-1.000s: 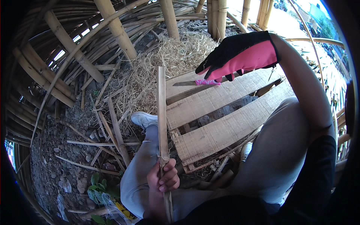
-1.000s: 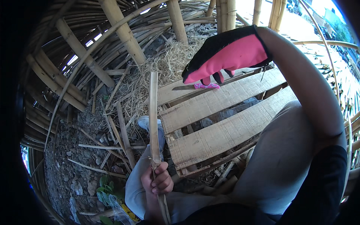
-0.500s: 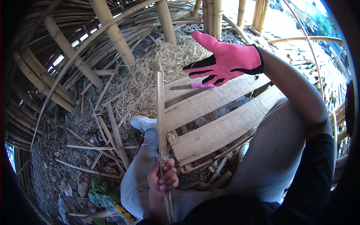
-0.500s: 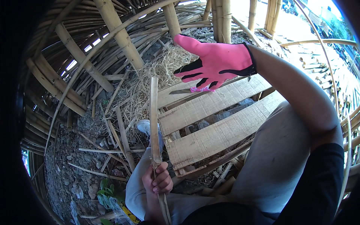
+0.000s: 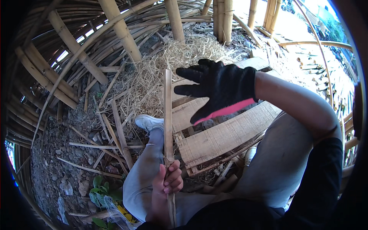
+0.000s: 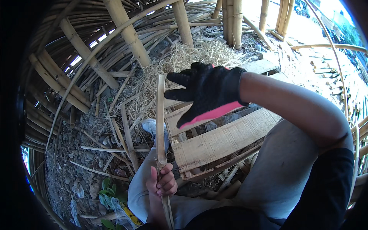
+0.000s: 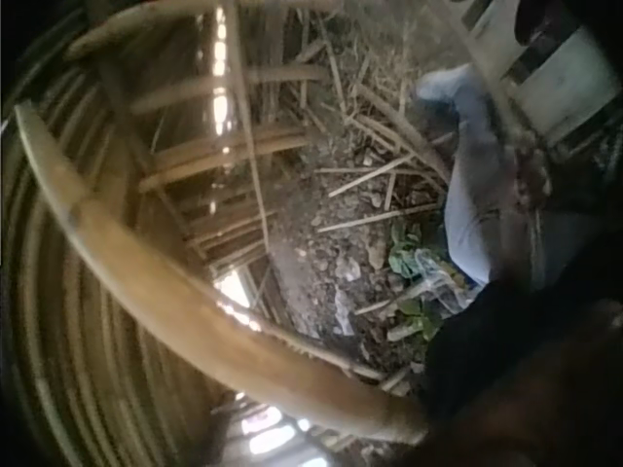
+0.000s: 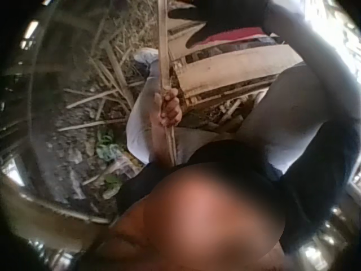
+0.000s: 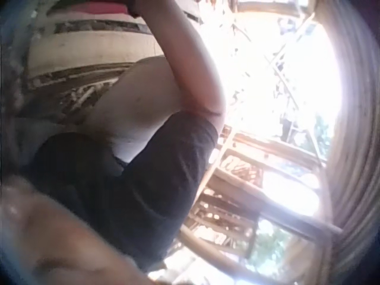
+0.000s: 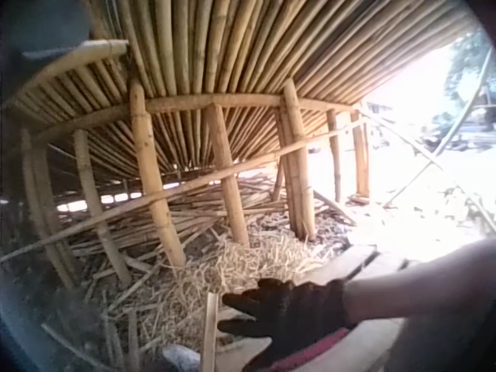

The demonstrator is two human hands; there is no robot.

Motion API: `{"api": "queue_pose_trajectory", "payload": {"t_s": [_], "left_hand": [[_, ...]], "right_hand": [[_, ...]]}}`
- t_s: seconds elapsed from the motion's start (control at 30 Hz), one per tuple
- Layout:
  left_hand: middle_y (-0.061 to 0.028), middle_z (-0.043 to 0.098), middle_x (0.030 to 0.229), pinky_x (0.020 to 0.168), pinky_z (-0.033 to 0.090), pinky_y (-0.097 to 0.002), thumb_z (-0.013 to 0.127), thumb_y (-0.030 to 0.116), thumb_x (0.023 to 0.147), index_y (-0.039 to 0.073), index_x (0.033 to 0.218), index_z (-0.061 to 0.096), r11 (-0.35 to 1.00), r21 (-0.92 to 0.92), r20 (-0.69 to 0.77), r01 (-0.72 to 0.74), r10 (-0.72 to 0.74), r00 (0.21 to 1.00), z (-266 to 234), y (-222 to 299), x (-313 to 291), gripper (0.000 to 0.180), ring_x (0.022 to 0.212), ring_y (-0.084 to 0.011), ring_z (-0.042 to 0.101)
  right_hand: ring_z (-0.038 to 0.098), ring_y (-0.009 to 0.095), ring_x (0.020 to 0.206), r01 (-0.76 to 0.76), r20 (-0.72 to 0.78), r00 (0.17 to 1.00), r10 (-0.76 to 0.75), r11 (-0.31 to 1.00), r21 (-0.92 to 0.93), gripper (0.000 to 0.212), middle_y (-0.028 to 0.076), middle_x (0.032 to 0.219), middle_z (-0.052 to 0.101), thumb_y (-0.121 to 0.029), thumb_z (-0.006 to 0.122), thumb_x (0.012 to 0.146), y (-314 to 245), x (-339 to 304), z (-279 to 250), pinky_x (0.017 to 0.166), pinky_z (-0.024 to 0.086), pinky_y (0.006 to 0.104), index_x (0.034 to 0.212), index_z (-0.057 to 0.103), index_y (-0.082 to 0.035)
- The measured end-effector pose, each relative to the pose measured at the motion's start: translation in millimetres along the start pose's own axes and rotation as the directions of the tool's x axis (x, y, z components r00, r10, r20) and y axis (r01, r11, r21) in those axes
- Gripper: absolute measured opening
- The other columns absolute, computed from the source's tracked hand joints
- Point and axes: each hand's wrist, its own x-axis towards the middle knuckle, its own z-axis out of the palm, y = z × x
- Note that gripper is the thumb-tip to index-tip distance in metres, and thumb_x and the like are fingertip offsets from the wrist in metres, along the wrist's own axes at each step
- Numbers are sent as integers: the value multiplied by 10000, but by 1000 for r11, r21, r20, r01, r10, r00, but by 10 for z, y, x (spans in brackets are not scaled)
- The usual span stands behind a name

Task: The person sits on the ground and uses a knife to shave a long bamboo stick held between the legs. The person repeatedly scrapes the surface of the bamboo to remove thin strips, rotating the stick as needed.

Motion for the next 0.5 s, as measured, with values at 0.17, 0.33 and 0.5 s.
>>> {"api": "queue_pose_trajectory", "payload": {"t_s": [0.17, 0.33, 0.5], "left_hand": [[44, 416, 583, 325, 289, -171, 548, 426, 1049, 61, 1123, 444, 998, 52, -28, -25, 26, 999, 7, 22, -8, 386, 366, -25, 379], [27, 420, 585, 319, 304, -168, 512, 412, 1067, -27, 1361, 397, 988, 144, -185, -63, 90, 979, 126, 24, -87, 541, 366, -29, 384], [17, 417, 588, 320, 304, -170, 517, 389, 1071, -48, 1482, 297, 982, 184, -170, -40, 72, 983, -23, 38, -134, 639, 363, -30, 380]], "right_hand": [[441, 421, 1400, 239, -286, 932, -221, 971, 30, 848, 266, 1578, 373, -728, 586, 862, -496, -81, 165, 1169, 302, 558, 1462, 542, -130], [403, 429, 1430, 365, -321, 900, -294, 912, 189, 824, 258, 1571, 380, -663, 649, 835, -825, -42, 317, 1175, 279, 603, 1453, 548, -127], [372, 433, 1449, 447, -371, 869, -328, 841, 305, 823, 211, 1563, 413, -626, 715, 797, -975, -54, 455, 1180, 273, 609, 1436, 566, -129]]}}
